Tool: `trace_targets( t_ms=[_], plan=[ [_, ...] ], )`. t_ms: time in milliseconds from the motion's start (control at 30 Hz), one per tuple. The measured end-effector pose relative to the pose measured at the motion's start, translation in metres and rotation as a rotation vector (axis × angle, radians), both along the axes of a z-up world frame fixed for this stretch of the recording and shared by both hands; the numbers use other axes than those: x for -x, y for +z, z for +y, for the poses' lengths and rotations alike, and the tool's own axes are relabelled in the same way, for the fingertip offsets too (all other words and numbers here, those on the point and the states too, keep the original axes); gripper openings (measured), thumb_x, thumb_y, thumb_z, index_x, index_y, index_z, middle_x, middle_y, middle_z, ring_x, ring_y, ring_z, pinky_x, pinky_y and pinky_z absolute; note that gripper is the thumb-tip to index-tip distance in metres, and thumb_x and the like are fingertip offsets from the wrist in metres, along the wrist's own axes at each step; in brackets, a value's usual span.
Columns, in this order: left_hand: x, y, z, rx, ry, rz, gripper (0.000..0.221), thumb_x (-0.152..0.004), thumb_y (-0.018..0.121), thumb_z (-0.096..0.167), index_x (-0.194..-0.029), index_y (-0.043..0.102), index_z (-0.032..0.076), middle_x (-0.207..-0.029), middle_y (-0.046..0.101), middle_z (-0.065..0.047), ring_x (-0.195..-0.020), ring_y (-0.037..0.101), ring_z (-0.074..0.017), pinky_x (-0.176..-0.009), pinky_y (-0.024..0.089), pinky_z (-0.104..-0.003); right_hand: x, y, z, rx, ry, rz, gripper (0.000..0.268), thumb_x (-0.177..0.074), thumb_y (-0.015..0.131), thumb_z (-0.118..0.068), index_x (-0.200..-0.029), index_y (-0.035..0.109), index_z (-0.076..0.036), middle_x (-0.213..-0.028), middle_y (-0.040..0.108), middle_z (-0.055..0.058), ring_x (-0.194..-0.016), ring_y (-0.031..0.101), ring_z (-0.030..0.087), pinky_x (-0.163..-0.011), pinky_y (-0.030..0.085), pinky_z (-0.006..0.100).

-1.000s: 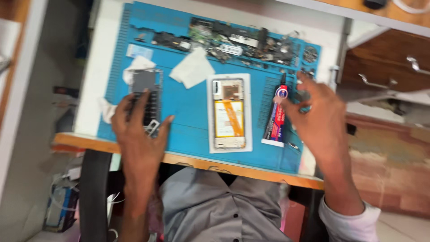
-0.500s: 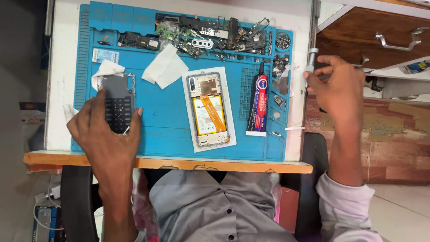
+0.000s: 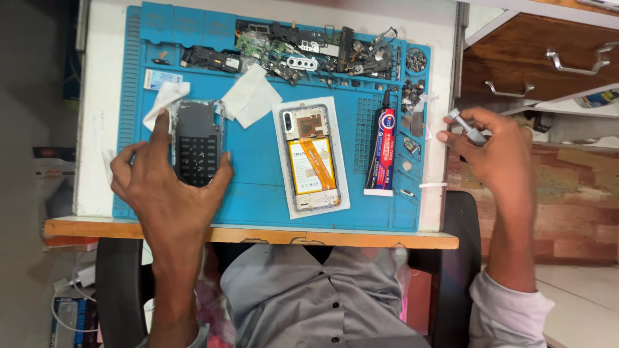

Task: The person uses a screwdriver to remove screws from a disassembled smartphone's back cover and internal frame. They then handle a new replacement screen assembly, peeling off protective film and inspecting its edges before placing it aside. The person continues to unscrew components from the phone's chassis on a blue work mat.

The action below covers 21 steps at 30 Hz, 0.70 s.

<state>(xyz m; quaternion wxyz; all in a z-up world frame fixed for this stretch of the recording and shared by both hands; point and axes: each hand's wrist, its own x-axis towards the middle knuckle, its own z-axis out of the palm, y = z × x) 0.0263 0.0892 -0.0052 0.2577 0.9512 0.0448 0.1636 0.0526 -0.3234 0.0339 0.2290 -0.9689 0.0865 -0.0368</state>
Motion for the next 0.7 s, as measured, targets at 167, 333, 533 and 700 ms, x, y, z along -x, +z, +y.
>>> trace_targets(
  t_ms=[167, 333, 533, 700],
  plan=[
    [-0.006, 0.001, -0.004, -0.077, -0.02, 0.08, 0.089, -0.081, 0.09, 0.043, -0.152, 0.057, -0.001, -0.111, 0.068, -0.024, -0.127, 0.045, -0.0402, -0.108, 0.029, -0.058, 0.013, -0.014, 0.011, 0.145, 0.096, -0.189, 0.017, -0.094, 0.082, -0.015, -0.105, 0.077, -0.003, -0.083, 0.064, 0.018, -0.069, 0.06, 0.032, -0.063, 0.046, 0.045],
    [0.0, 0.0, -0.009, -0.05, -0.071, 0.086, 0.085, -0.084, 0.089, 0.039, -0.152, 0.056, 0.002, -0.129, 0.064, -0.024, -0.133, 0.043, -0.0406, -0.111, 0.03, -0.059, 0.012, -0.024, -0.006, 0.222, 0.197, -0.234, 0.016, -0.103, 0.074, -0.016, -0.106, 0.07, 0.0, -0.092, 0.063, 0.022, -0.085, 0.061, 0.043, -0.074, 0.049, 0.051],
    [0.015, 0.02, 0.002, 0.015, -0.16, 0.045, 0.066, -0.085, 0.087, 0.026, -0.141, 0.063, 0.001, -0.148, 0.05, -0.027, -0.137, 0.043, -0.0439, -0.108, 0.042, -0.056, 0.036, 0.006, -0.042, 0.033, 0.01, -0.059, 0.019, -0.109, 0.065, -0.02, -0.107, 0.065, -0.001, -0.093, 0.07, 0.018, -0.085, 0.069, 0.034, -0.075, 0.05, 0.044],
    [0.022, 0.038, 0.01, 0.032, -0.171, 0.05, 0.058, -0.084, 0.087, 0.021, -0.136, 0.068, 0.004, -0.144, 0.057, -0.023, -0.131, 0.052, -0.0432, -0.103, 0.047, -0.055, 0.07, 0.013, -0.06, 0.105, -0.179, -0.087, 0.02, -0.105, 0.06, -0.014, -0.12, 0.068, -0.005, -0.103, 0.077, 0.014, -0.088, 0.073, 0.03, -0.072, 0.052, 0.044]
  ],
)
